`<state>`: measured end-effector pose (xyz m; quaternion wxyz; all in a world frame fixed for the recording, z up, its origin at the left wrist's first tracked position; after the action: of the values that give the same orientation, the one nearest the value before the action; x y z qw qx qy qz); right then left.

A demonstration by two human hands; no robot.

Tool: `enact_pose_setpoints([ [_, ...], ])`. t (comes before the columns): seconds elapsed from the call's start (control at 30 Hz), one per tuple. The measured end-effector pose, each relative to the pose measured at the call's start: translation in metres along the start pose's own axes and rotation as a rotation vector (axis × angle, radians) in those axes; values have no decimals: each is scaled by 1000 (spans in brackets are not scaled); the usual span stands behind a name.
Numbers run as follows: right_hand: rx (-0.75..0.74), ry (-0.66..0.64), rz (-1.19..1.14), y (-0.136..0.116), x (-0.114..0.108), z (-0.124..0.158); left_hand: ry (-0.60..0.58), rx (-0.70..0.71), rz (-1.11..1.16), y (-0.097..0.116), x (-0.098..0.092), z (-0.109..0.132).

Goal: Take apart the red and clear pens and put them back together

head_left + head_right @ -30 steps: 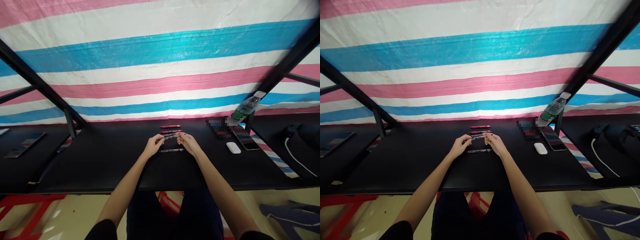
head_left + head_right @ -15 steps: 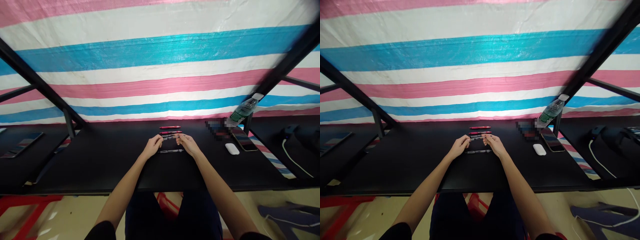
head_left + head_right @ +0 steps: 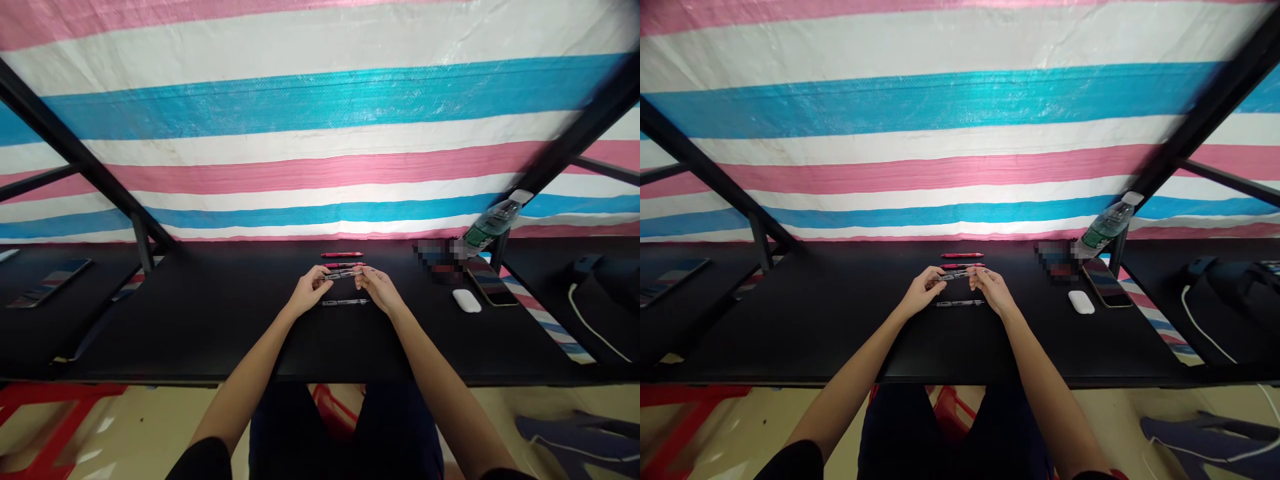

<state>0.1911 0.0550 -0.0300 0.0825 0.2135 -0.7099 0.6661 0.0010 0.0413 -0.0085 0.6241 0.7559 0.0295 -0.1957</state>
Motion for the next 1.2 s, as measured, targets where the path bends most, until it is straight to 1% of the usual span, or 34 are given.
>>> enact_pose_setpoints([
  [0.2, 12, -26, -30, 3, 2, 0, 3, -20, -31, 0, 0, 0],
  [0.37, 6, -22, -39, 2, 2, 0, 15, 12, 0, 2, -2, 0],
  [0.47, 14, -42, -23, 2, 3, 0, 20, -12, -13, 0, -2, 0],
  [0.67, -3, -44, -11, 1, 4, 0, 42, -26, 87, -4, -3, -3],
  [0.8, -3, -52, -18, 0, 6, 1, 49, -108, 103, -7, -4, -4],
  [0.97, -7, -40, -34, -3, 7, 1, 49, -69, 233, -2, -5, -4],
  [1.1, -10, -35, -31, -4, 7, 2, 114, -129, 148, -10, -10, -4],
  [1.2, -38, 8, -37, -4, 3, 0, 138, -133, 178, -14, -12, -5],
])
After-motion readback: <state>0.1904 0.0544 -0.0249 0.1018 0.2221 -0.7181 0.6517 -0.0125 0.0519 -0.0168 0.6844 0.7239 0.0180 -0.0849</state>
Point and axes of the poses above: each hand's wrist, its own z-axis away from the middle knuckle, its own x-axis out of the palm, y = z × x, the point moved 6 cm from there along -z, towards the middle knuckle, and after that the axes turned 4 degrees about -x, right-handed, at the moved point
